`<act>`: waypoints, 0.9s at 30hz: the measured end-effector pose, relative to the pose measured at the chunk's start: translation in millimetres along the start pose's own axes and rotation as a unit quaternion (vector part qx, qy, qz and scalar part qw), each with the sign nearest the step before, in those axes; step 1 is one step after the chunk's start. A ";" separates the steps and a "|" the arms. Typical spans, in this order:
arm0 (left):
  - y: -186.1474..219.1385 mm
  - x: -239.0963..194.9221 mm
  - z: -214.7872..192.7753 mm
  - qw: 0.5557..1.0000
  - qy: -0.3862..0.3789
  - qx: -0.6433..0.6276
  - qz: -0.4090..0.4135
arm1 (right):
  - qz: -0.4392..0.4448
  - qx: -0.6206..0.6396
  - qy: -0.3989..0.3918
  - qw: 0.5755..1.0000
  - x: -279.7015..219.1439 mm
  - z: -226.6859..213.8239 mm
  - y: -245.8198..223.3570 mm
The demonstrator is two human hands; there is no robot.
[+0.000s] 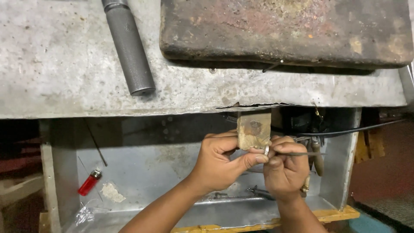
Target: The person holds a small metal ring against a wooden block and uses a metal file to smooth its edges. The ring is rotated and repositioned repeatedly to file different sections. The work continues throughout the clip without a visible final state.
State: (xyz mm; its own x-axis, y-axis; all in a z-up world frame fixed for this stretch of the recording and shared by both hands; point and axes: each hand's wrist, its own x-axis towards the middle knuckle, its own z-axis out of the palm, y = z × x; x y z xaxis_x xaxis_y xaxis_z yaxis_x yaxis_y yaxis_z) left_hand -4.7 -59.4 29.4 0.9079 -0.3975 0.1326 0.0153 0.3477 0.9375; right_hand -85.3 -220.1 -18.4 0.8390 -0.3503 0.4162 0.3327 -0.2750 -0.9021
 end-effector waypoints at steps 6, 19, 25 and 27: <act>-8.1 -3.3 3.4 0.994 0.007 -0.064 -0.088 | -0.024 -0.017 -0.041 0.999 8.9 3.3 -8.8; -7.7 -1.9 -9.6 0.996 -0.026 -0.065 -0.060 | 0.018 -0.066 0.046 0.997 -25.9 -4.3 11.7; -4.6 0.7 -8.1 0.999 -0.036 -0.010 -0.004 | 0.061 0.012 0.016 0.998 -31.1 -1.4 11.3; -6.2 -0.4 -7.1 1.000 -0.022 -0.005 0.005 | 0.079 0.043 0.007 0.996 -32.9 -1.5 13.7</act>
State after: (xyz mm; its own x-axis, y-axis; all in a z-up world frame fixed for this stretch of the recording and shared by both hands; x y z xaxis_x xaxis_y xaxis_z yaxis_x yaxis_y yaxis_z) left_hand -2.2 -55.4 21.3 0.8885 -0.4313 0.1568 0.0107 0.3610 0.9325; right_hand -109.0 -213.6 -44.3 0.8777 -0.3963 0.2695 0.2336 -0.1373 -0.9626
